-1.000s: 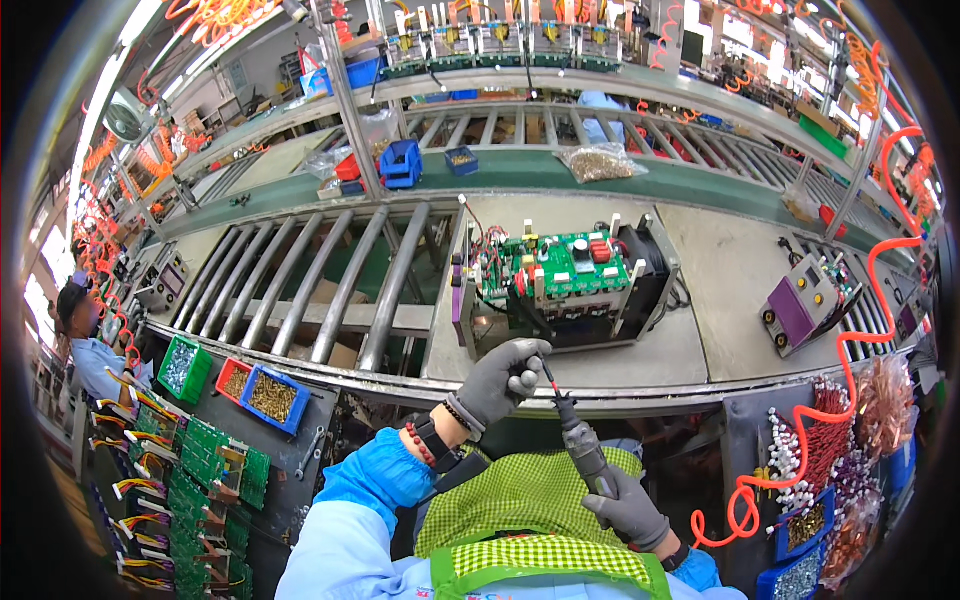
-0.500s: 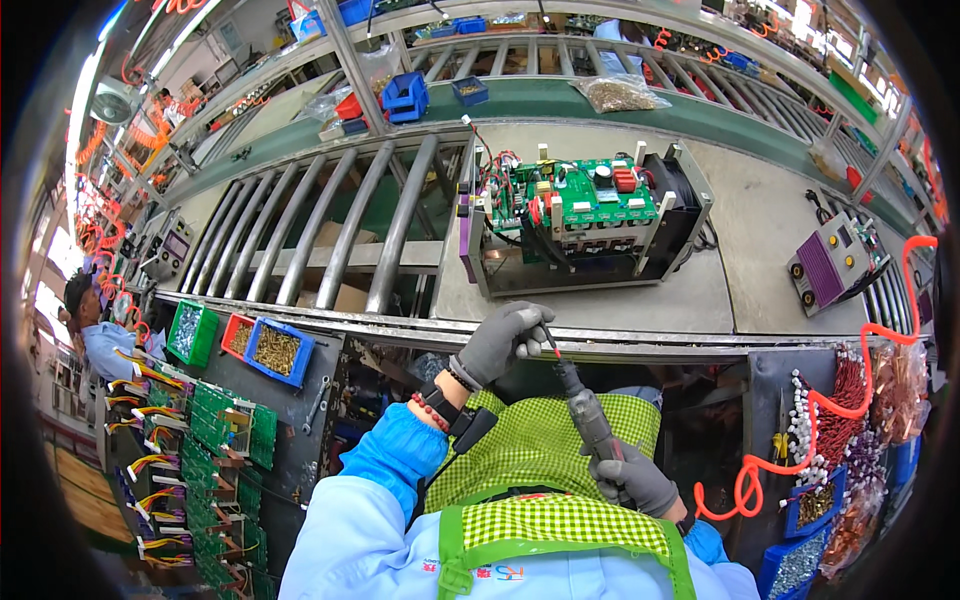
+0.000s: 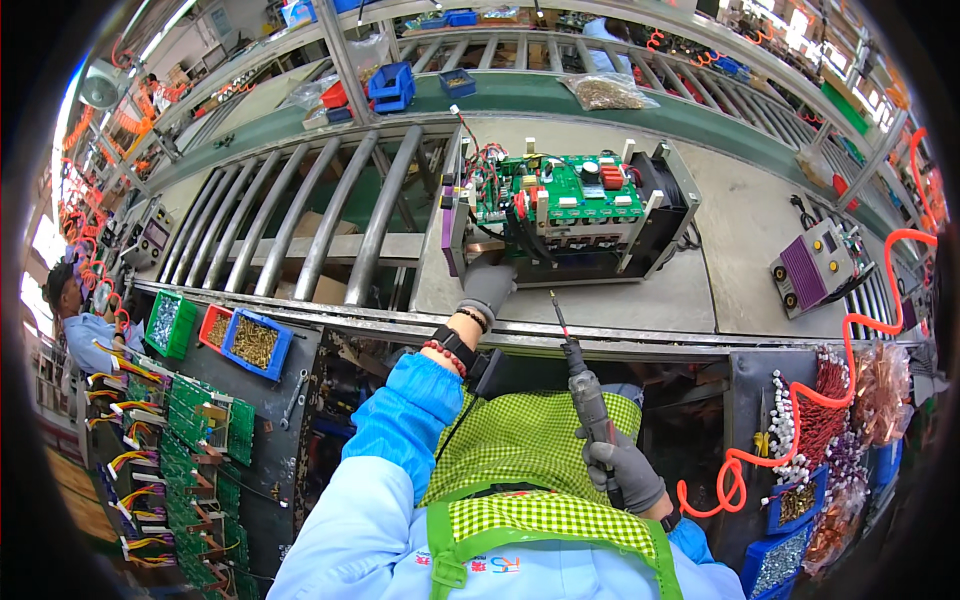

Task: The recorder is assembling an electronic device, connecting wires to circuit boards and securing components with an electric screwdriver.

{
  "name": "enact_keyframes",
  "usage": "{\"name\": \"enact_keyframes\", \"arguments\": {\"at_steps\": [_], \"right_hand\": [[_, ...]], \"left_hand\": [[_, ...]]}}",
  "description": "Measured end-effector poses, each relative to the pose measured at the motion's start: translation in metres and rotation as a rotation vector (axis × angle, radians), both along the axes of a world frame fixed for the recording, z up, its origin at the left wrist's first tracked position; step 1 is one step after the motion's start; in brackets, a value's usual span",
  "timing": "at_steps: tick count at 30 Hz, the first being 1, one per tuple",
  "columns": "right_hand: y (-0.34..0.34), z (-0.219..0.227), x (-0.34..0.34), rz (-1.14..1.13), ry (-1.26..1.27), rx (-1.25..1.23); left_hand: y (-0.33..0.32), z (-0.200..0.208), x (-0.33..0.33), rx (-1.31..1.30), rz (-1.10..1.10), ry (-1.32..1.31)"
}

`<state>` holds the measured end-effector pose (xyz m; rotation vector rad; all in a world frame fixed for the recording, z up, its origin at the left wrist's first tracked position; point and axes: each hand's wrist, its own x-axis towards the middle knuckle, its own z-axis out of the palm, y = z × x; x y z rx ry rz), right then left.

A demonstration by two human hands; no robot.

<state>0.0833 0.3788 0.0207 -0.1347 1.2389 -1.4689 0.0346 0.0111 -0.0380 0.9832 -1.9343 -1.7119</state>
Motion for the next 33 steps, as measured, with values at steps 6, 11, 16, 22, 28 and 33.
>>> {"name": "enact_keyframes", "arguments": {"at_steps": [6, 11, 16, 22, 28, 33], "right_hand": [[-0.002, 0.001, 0.001, 0.007, -0.035, 0.036], [-0.012, -0.004, 0.002, 0.088, 0.007, 0.045], [-0.017, -0.004, 0.007, 0.130, -0.001, 0.041], [-0.020, -0.006, 0.009, 0.145, -0.006, 0.064], [-0.026, -0.004, 0.009, 0.151, 0.034, 0.075], [-0.033, -0.005, 0.010, 0.137, 0.050, 0.083]], "left_hand": [[0.012, 0.040, 0.058, -0.329, -0.302, -0.024], [-0.003, 0.041, 0.077, 0.445, -0.466, 0.096], [-0.001, 0.033, 0.073, 0.589, -0.448, 0.135], [0.003, 0.013, 0.064, 0.550, -0.455, 0.133], [0.020, 0.002, 0.062, 0.686, -0.297, 0.356], [0.025, 0.002, 0.063, 0.654, -0.196, 0.339]]}}
